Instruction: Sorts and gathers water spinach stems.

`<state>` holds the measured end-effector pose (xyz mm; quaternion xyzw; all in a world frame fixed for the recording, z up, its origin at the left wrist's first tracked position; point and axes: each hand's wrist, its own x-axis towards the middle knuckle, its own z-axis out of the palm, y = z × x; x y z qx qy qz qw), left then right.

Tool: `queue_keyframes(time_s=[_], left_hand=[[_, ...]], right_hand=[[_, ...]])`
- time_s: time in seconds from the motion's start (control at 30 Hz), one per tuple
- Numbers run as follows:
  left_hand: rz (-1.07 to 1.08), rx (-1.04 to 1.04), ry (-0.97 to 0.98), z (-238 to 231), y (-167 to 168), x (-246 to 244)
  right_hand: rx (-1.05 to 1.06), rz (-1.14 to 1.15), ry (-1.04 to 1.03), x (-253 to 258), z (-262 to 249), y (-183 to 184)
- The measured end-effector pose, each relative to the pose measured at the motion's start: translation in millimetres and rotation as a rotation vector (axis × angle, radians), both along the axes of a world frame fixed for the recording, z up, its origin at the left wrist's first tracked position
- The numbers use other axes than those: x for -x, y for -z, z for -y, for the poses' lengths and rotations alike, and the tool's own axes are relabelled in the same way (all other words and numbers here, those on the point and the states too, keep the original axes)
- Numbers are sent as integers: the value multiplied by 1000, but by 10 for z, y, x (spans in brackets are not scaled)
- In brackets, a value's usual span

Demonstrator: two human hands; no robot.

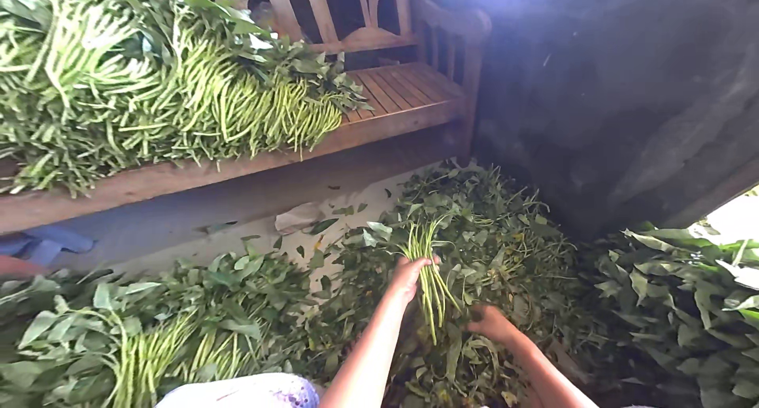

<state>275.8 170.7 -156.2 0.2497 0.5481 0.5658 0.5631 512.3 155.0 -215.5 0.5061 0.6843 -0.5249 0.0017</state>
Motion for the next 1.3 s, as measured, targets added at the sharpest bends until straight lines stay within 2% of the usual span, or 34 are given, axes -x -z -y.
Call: queue_keyframes(time_s=[0.13, 0.27, 0.43, 0.47, 0.53, 0.6, 0.63, 0.7, 0.73, 0.87, 1.0, 1.17, 1.3], left_hand=[[18, -31, -52, -22, -89, 51], [27, 0, -208, -40, -65, 159], [199, 188, -465, -41, 168, 346], [234, 203, -496, -25, 233, 438], [260, 201, -507, -2, 330, 571], [239, 167, -445, -5, 368, 589], [218, 138, -393, -3, 361, 566], [173, 66, -283, 3, 296, 501], [156, 31, -235, 1, 246, 476], [130, -65, -88, 27, 76, 373], [185, -79, -81, 18, 33, 299], [273, 25, -275, -10, 165, 337], [284, 84, -333, -14, 306, 292]], right_hand=[[-176, 30, 58, 115, 59, -39], [-275, -41, 140, 134, 80, -191], [-264, -345, 451, 172, 103, -490], [-284, -349, 480, 141, 94, -541], [-320, -94, 353, 52, 66, -667], [-165, 328, -6, 76, 106, -850], [-60, 468, -146, 140, 166, -873], [17, 570, -255, 259, 286, -878], [-26, 566, -246, 313, 303, -932], [-419, 344, -72, 456, 277, -1090], [-447, 352, -124, 508, 293, -817], [-682, 181, -51, 408, 306, -546], [-539, 304, -101, 405, 278, -648]])
